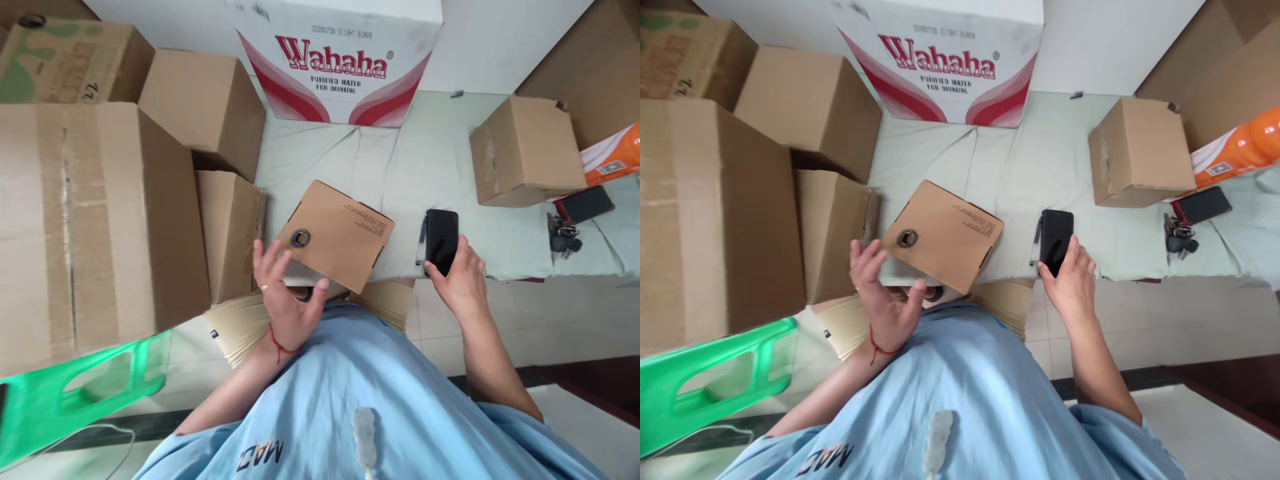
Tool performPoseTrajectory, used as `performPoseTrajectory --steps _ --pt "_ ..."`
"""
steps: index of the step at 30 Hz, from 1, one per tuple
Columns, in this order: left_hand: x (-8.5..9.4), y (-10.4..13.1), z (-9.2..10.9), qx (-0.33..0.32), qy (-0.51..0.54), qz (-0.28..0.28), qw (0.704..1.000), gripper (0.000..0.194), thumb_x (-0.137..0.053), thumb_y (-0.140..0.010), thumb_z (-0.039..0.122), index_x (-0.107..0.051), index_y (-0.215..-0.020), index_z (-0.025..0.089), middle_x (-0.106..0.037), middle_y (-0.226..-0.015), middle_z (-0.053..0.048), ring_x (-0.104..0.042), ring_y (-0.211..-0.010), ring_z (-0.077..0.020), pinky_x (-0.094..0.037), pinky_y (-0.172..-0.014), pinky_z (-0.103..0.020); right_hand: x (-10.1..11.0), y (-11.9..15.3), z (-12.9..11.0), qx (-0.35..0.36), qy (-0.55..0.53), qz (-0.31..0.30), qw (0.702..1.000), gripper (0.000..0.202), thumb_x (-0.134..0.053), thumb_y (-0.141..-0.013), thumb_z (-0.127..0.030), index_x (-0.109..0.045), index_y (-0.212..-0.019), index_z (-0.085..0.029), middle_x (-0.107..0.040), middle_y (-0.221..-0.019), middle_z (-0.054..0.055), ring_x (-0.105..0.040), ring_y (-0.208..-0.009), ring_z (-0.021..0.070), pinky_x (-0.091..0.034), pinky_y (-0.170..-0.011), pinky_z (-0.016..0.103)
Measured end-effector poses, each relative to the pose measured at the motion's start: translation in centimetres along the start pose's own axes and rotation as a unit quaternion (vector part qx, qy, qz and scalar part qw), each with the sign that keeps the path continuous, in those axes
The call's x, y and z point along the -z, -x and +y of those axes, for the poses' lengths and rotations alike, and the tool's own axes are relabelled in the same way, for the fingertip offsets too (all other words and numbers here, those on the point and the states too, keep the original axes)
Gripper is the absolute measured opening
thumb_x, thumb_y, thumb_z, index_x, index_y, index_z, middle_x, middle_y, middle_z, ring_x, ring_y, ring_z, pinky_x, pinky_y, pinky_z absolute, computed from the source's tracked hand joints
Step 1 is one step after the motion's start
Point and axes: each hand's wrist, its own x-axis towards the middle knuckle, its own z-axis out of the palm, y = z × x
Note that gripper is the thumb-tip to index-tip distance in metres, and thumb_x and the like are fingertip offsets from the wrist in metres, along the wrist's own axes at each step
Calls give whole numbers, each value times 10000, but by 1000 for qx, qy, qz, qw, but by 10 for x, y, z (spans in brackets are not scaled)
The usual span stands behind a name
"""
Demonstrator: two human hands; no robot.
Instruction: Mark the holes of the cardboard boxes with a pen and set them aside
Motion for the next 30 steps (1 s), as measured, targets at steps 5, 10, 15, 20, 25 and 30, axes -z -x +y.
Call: performPoseTrajectory --steps 5,10,15,20,25,30 --pt "-11 -3 18 -83 -79 -144 983 627 -729 -1015 621 -599 -1521 275 -613 -1634 -194 -426 -1658 -447 -146 -1362 -776 4 -3 -7 -63 26 -11 998 988 -681 -916 -510 -312 -1713 -57 -655 -1438 313 -586 -1290 476 -517 -1066 631" --pt "-9 -10 18 -97 -98 -238 961 380 -615 -1105 349 -648 -1475 265 -707 -1567 -146 -587 -1556 -376 23 -1357 -793 5 -27 13 -89 40 8 995 952 -704 -859 -427 -413 -1657 3 -652 -1423 333 -589 -1294 477 -490 -1106 645" --pt "-6 -9 18 -114 -81 -263 955 535 -708 -1045 580 -639 -1444 229 -661 -1605 -212 -561 -1562 -456 -92 -1324 -855 3 -34 0 -1 -14 120 993 588 -612 -960 -425 -668 -1440 -92 -637 -1443 291 -568 -1356 445 -471 -1145 637" --pt "-18 0 14 -92 -67 -244 963 451 -784 -994 449 -658 -1359 216 -672 -1576 -248 -547 -1569 -485 -241 -1281 -860 7 -38 -51 -14 13 -47 999 555 -552 -1032 -420 -652 -1495 -131 -785 -1181 211 -747 -1001 360 -583 -883 485" --pt "-11 -1 2 -151 -4 -254 955 268 -685 -967 228 -664 -1234 215 -727 -1512 -216 -642 -1510 -374 -370 -1323 -702 9 -48 -58 -38 -2 -59 998 711 -624 -917 -275 -571 -1610 -126 -799 -912 131 -737 -813 302 -555 -815 432" --pt "-6 0 -8 -174 74 -257 948 311 -631 -918 132 -641 -1212 233 -766 -1461 -173 -668 -1491 -301 -405 -1349 -615 20 -56 -30 -74 -430 -12 900 437 -616 -804 -390 -773 -1172 -215 -636 -711 -3 -493 -555 166 -395 -557 310"
